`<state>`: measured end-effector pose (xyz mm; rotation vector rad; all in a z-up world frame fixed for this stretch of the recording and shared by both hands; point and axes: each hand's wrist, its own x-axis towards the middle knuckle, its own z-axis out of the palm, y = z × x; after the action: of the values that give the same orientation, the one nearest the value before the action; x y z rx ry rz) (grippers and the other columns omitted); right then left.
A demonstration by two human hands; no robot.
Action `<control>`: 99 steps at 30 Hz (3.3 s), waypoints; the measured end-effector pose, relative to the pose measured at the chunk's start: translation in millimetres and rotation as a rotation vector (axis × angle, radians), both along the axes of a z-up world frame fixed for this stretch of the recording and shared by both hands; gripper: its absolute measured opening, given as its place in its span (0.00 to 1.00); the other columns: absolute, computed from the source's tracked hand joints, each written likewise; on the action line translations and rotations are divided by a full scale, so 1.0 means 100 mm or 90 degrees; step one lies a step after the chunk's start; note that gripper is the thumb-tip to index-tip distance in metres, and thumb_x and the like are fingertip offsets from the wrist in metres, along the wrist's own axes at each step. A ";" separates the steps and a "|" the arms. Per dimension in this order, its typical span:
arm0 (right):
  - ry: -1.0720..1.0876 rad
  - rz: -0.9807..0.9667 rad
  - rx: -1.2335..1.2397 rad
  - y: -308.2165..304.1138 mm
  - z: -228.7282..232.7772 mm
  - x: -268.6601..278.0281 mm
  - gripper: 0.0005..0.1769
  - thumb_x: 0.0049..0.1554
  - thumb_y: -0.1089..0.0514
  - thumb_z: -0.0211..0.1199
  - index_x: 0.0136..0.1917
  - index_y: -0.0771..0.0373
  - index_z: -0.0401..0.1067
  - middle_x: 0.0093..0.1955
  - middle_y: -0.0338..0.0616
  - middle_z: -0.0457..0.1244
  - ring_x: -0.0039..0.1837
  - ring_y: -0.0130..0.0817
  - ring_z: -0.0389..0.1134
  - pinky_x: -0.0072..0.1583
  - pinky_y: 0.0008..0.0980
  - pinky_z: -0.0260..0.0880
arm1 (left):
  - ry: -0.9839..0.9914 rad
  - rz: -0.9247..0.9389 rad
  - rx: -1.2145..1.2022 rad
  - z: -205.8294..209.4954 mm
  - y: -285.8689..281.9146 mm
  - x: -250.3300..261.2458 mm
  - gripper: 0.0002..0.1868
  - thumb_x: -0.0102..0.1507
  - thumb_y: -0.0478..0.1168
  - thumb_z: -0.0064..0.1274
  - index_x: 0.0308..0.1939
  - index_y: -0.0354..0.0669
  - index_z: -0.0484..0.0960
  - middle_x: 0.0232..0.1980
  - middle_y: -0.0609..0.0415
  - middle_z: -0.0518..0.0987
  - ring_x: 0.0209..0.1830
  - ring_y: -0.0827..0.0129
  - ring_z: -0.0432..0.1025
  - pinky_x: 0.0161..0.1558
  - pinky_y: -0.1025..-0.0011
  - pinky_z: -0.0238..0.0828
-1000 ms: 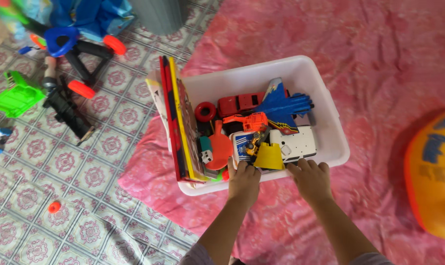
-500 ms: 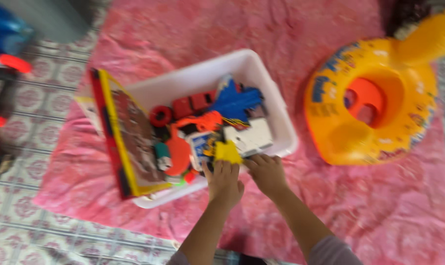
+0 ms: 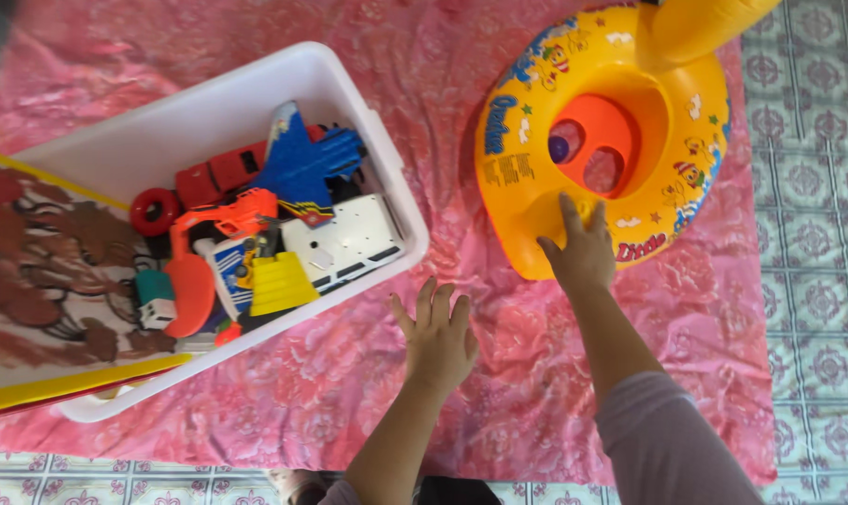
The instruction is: The person organizes various toys by placing them into a white plastic bin, including toy cars, trucks, a plane, books, and colorful plastic rings, while sitting on the floor.
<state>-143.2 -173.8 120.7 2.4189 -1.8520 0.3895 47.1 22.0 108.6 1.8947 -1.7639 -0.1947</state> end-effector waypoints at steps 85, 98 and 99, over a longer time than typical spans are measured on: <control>0.048 -0.037 0.320 -0.36 -1.39 -0.18 0.57 0.46 0.47 0.75 0.83 0.44 0.49 0.85 0.63 0.27 0.81 0.70 0.41 0.76 0.53 0.53 | -0.387 -0.203 0.258 -0.47 -1.73 0.57 0.44 0.58 0.67 0.51 0.78 0.77 0.58 0.86 0.63 0.41 0.84 0.50 0.26 0.73 0.28 0.18; -0.048 0.004 0.245 -0.29 -1.68 -0.30 0.35 0.51 0.54 0.74 0.70 0.46 0.65 0.66 0.57 0.58 0.58 0.65 0.67 0.58 0.54 0.71 | -0.252 -0.247 0.190 -0.35 -1.66 0.49 0.43 0.57 0.59 0.57 0.77 0.71 0.64 0.86 0.59 0.43 0.84 0.50 0.28 0.73 0.26 0.18; -0.013 0.004 0.271 -0.24 -1.67 -0.28 0.33 0.52 0.55 0.73 0.69 0.47 0.65 0.65 0.56 0.59 0.58 0.65 0.67 0.58 0.55 0.70 | -0.225 -0.253 0.176 -0.36 -1.64 0.50 0.43 0.57 0.57 0.58 0.77 0.69 0.65 0.86 0.57 0.45 0.85 0.50 0.29 0.73 0.25 0.18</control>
<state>-170.7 -198.3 -46.7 2.6842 -2.1192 0.0161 97.0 -142.1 72.5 1.8227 -2.4601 -0.2715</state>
